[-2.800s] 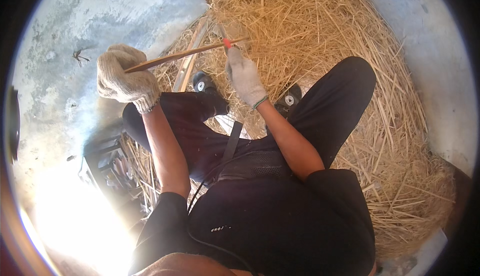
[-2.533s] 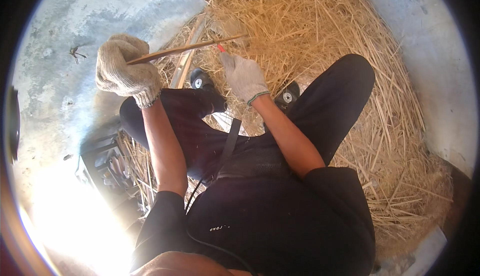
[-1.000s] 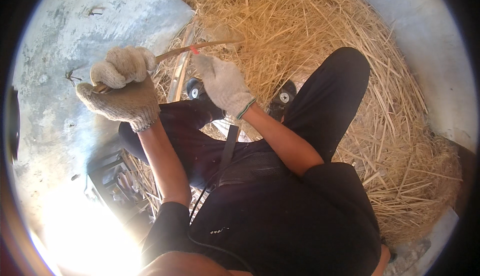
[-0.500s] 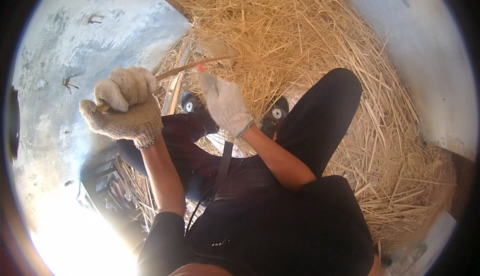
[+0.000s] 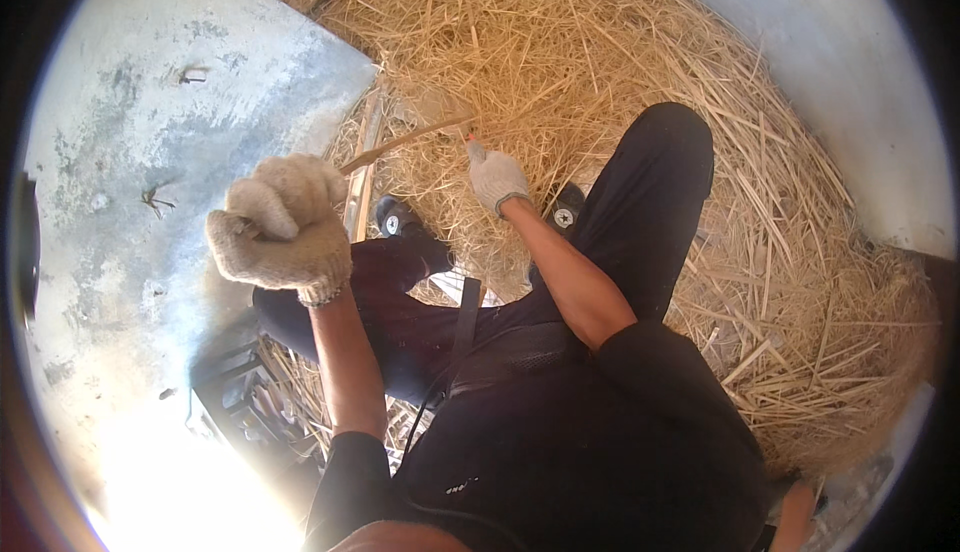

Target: The person uses a small tool to shave the outer layer off a thin bamboo stick while holding it with a gloved hand.

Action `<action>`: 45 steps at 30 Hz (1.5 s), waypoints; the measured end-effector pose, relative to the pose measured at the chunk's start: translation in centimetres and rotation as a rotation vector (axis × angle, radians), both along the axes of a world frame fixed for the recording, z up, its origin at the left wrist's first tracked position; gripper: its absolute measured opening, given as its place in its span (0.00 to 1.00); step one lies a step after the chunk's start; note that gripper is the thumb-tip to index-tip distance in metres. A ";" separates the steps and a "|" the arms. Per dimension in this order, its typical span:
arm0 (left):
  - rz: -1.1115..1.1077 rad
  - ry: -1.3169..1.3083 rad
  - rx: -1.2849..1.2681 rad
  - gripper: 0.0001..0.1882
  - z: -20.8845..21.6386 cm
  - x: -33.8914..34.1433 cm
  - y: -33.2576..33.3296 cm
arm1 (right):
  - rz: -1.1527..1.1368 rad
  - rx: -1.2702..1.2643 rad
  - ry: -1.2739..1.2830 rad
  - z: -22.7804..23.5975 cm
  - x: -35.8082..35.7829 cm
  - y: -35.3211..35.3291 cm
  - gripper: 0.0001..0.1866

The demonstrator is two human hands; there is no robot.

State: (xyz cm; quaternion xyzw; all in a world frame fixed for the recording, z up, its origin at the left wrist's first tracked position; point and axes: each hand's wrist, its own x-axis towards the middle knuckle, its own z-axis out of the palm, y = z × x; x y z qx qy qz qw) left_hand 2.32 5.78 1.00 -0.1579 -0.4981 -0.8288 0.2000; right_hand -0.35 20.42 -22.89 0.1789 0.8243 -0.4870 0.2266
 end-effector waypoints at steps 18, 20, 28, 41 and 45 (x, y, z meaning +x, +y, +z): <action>-0.158 0.027 -0.044 0.25 0.4 0.0 -0.3 | 0.004 0.040 0.099 -0.5 0.3 -0.7 0.46; -0.192 0.008 -0.040 0.25 0.7 -0.7 -0.3 | -0.051 -0.001 0.209 0.9 -0.1 -1.2 0.46; -0.190 0.012 -0.042 0.25 0.3 -0.2 -1.8 | 0.014 -0.379 0.366 11.4 4.9 -3.2 0.37; -0.101 0.043 -0.021 0.26 0.6 -1.7 -0.6 | -0.170 -0.029 0.132 -1.7 -0.2 -3.2 0.42; -0.038 -0.022 0.073 0.28 0.8 -1.9 -2.9 | -0.167 -0.200 0.343 5.8 1.8 -3.2 0.34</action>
